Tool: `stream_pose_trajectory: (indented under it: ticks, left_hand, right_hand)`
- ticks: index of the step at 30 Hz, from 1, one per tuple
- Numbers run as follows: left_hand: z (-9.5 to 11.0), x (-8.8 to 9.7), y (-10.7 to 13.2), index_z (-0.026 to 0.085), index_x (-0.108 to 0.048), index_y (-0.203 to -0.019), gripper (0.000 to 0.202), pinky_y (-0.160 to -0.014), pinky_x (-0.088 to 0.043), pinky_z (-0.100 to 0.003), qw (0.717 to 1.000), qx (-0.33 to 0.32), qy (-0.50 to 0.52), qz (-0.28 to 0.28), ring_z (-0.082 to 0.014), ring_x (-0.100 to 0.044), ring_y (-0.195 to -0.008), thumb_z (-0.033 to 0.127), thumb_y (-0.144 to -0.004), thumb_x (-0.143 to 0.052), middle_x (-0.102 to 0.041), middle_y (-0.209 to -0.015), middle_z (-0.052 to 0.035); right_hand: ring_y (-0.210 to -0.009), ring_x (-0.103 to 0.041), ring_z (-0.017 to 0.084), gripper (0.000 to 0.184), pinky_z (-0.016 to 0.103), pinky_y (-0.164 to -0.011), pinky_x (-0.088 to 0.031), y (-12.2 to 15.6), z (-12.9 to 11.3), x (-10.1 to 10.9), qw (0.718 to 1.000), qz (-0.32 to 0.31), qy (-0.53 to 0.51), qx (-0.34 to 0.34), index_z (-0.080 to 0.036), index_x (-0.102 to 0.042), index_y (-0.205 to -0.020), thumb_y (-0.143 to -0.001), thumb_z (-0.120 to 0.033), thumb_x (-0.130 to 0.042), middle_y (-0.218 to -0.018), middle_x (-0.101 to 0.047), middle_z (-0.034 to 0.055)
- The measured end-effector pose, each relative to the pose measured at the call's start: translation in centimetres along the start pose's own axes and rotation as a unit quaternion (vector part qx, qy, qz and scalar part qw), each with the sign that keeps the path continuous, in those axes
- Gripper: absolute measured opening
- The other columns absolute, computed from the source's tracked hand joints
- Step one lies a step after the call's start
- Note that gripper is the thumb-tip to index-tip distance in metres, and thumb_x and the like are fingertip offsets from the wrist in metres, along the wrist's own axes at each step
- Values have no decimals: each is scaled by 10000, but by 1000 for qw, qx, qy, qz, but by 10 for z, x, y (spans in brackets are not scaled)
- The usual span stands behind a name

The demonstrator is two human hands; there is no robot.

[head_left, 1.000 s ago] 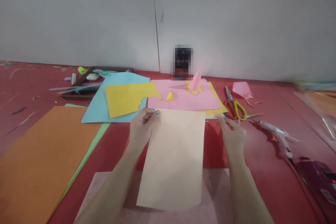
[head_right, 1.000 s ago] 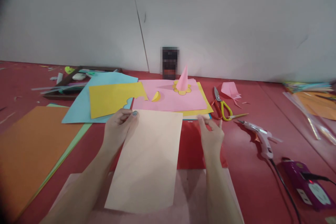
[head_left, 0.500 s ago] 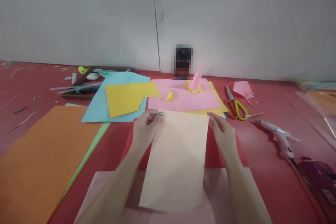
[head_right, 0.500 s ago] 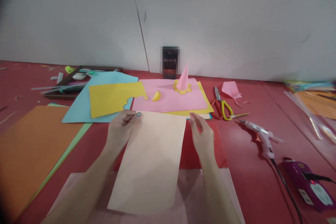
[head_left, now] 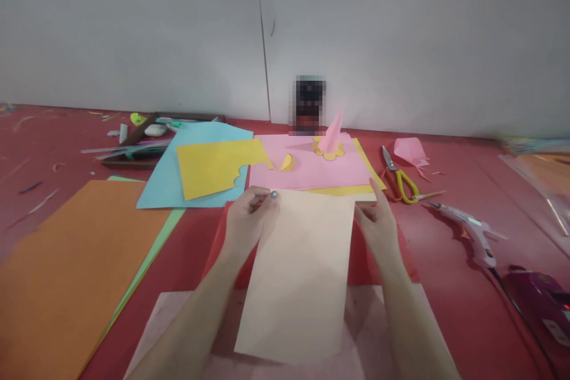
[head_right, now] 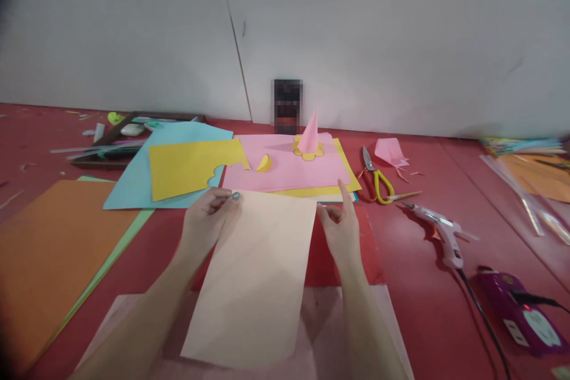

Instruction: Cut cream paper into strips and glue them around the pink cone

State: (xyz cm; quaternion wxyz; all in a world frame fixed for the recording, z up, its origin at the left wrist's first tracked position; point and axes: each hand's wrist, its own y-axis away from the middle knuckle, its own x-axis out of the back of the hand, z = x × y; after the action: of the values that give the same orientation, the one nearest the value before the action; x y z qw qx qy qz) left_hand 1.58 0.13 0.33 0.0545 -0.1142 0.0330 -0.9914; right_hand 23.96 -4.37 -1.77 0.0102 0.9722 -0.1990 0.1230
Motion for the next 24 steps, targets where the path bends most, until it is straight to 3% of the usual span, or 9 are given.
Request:
stream_pose_trajectory:
  ticks: [2, 4, 6, 8, 11, 14, 17, 20, 24]
  left_hand:
    - [0, 0, 0, 185, -586, -686, 201, -489, -394, -169, 1000, -2, -3, -1, -82, -501, -534, 382, -719, -596, -593, -619, 28]
    - [0, -1, 1, 186, -585, -692, 202, -489, -394, -170, 1000, -5, -7, -2, -82, -498, -535, 385, -722, -593, -593, -621, 27]
    - [0, -2, 1, 186, -585, -698, 203, -492, -402, -173, 1000, -3, -11, -2, -87, -505, -542, 387, -723, -591, -599, -629, 22]
    - [0, -3, 2, 186, -590, -701, 201, -499, -411, -176, 1000, 4, -17, -3, -91, -522, -553, 386, -721, -592, -608, -639, 20]
    - [-1, -4, 3, 194, -603, -702, 191, -512, -415, -177, 999, 10, -31, -7, -91, -542, -566, 384, -719, -595, -617, -648, 28]
    - [-3, -4, 3, 202, -602, -695, 187, -527, -414, -177, 999, -3, -46, -8, -91, -552, -583, 386, -723, -592, -611, -645, 38]
    - [-4, -5, 3, 201, -593, -697, 183, -578, -430, -179, 999, -19, -48, -17, -101, -575, -637, 379, -738, -583, -614, -671, 32]
    - [-3, -5, 3, 198, -590, -698, 187, -601, -444, -193, 998, -23, -49, -11, -116, -590, -659, 379, -739, -580, -630, -694, 18]
    - [-2, -3, 2, 202, -595, -700, 175, -581, -443, -193, 998, -9, -61, -1, -117, -594, -634, 374, -731, -587, -640, -674, 21]
  right_hand:
    - [-1116, -494, 217, 755, 322, -797, -474, -1, 3, -2, 999, -3, -12, 43, -290, -293, -1367, -696, -389, -627, -1321, -451, 86]
    - [-1251, -355, 225, 575, 335, -888, -433, 0, 1, -2, 998, -12, -30, 56, -293, -440, -1278, -736, -413, -591, -1434, -288, 48]
    - [-1217, -409, 224, 410, 353, -920, -409, 3, -4, -2, 995, -45, -89, 19, -264, -548, -1177, -821, -454, -478, -1366, -412, 52]
    - [-1101, -523, 238, 443, 372, -877, -436, 6, -10, -2, 980, -97, -169, -46, -234, -580, -1141, -853, -512, -388, -1204, -573, 78]
    - [-973, -591, 263, 471, 361, -793, -467, 9, -16, -3, 965, -152, -185, -103, -196, -621, -1087, -798, -542, -483, -1028, -664, 92]
    - [-923, -597, 259, 381, 327, -784, -458, 9, -19, -3, 974, -173, -109, -93, -181, -673, -967, -747, -481, -592, -920, -685, 55]
    - [-826, -607, 230, 327, 296, -730, -456, 8, -16, -3, 978, -185, -60, -75, -187, -685, -883, -787, -465, -542, -809, -677, 11]
    - [-826, -599, 213, 311, 281, -720, -454, 6, -8, -4, 982, -171, -54, -60, -200, -673, -899, -803, -454, -521, -817, -668, 4]
    - [-808, -600, 224, 335, 312, -697, -470, 3, 1, -4, 976, -198, -44, -73, -190, -667, -929, -787, -462, -531, -843, -670, 28]
